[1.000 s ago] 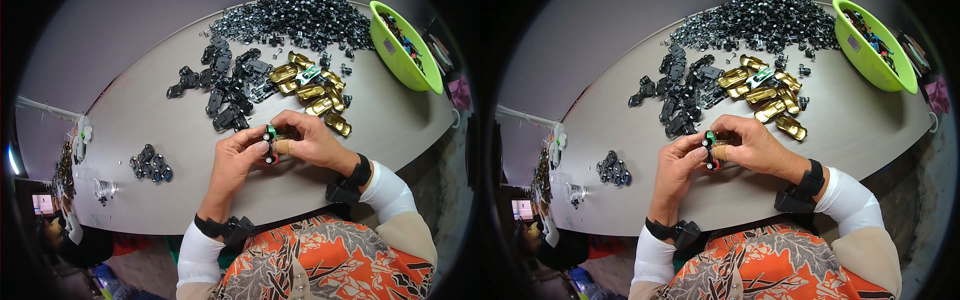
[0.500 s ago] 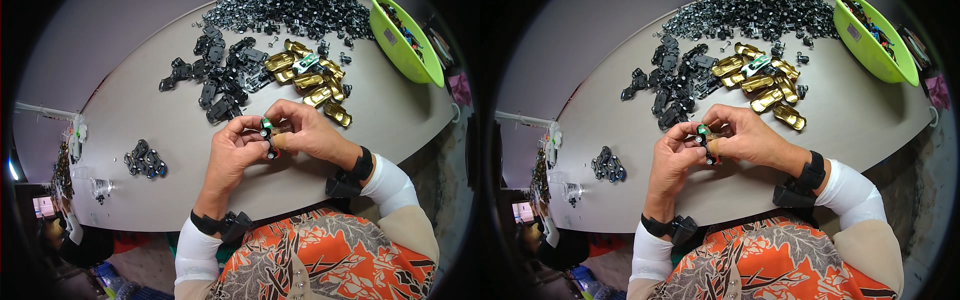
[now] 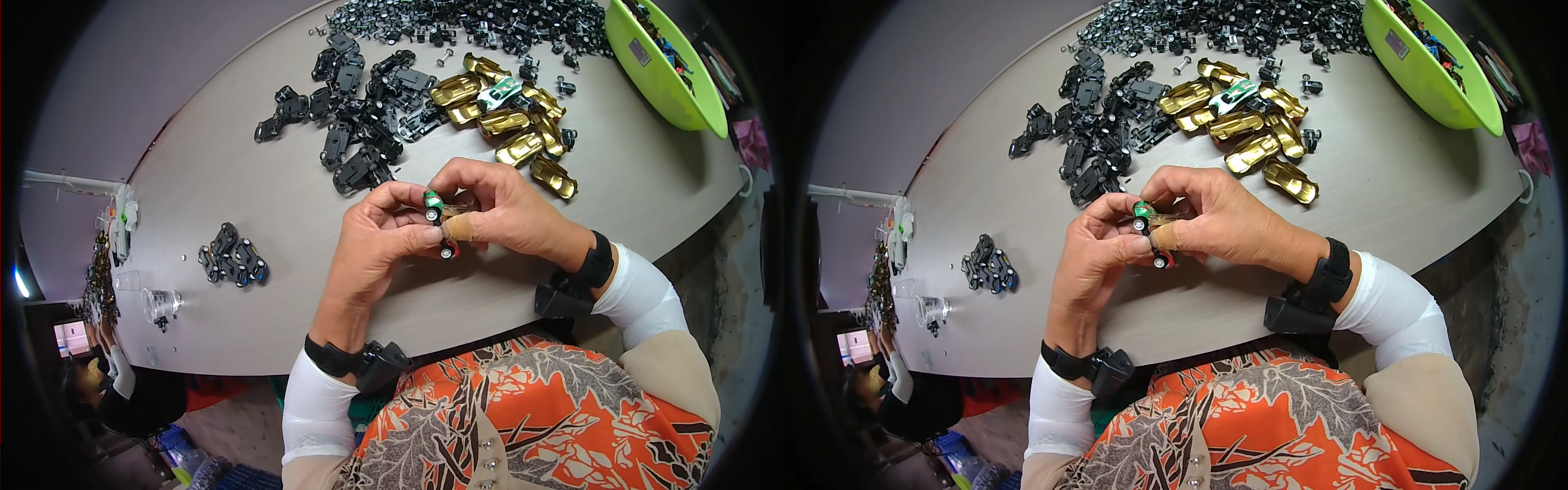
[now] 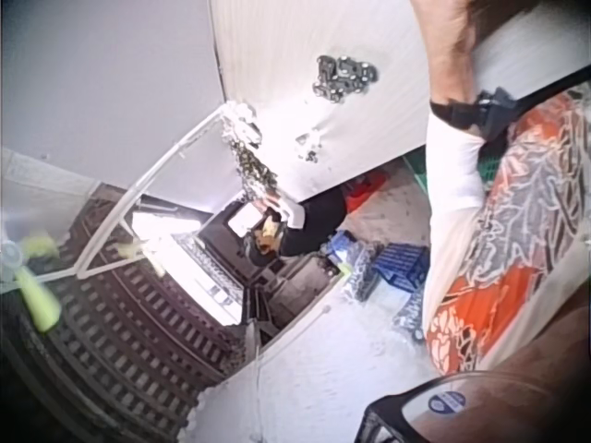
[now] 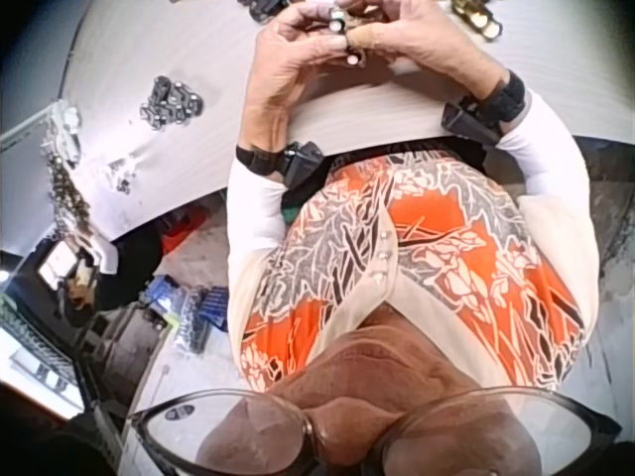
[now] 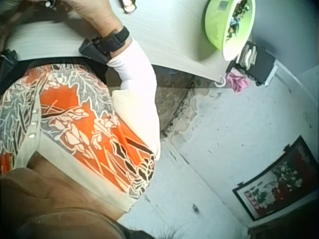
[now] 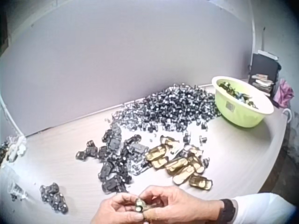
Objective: The person assembles miniature toy cars by hand at a table. They pick up black chassis and colored body shells, fit the shells onto the chassis, and place the completed units on the table. The process is repeated for multiple cars using various body colors.
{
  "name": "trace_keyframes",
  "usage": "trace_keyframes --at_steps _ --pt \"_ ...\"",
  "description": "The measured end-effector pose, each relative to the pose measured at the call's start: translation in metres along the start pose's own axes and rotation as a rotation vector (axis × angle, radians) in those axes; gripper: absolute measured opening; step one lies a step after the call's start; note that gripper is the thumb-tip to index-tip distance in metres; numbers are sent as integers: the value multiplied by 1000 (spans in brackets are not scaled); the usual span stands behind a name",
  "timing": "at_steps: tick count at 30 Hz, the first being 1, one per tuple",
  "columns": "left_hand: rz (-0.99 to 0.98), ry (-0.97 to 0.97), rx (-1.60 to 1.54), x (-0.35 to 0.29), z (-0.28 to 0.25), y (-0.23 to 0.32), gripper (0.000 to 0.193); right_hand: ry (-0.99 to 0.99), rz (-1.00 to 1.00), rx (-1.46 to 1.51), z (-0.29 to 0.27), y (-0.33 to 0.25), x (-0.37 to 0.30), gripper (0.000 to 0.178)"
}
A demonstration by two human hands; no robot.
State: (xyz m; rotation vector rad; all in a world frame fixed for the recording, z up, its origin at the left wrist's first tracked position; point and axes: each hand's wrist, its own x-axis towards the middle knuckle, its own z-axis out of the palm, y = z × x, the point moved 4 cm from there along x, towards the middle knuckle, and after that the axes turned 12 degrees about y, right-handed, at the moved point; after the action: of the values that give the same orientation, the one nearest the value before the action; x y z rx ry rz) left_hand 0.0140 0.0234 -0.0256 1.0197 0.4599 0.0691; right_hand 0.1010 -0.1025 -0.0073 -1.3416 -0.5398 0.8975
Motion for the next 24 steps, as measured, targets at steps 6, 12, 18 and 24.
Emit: trace_keyframes --at_steps 6,12,18,24 --pt "27 5 -11 1 1 -1 33 3 -75 71 -2 2 1 27" --pt "-8 -8 -100 -3 8 0 35 50 -201 -67 -7 5 4 23" --pt "-10 40 70 -4 2 0 27 -14 -84 -90 -21 -6 4 6" --pt "-62 45 123 -3 5 -2 18 -116 -122 -187 -17 -6 1 6"
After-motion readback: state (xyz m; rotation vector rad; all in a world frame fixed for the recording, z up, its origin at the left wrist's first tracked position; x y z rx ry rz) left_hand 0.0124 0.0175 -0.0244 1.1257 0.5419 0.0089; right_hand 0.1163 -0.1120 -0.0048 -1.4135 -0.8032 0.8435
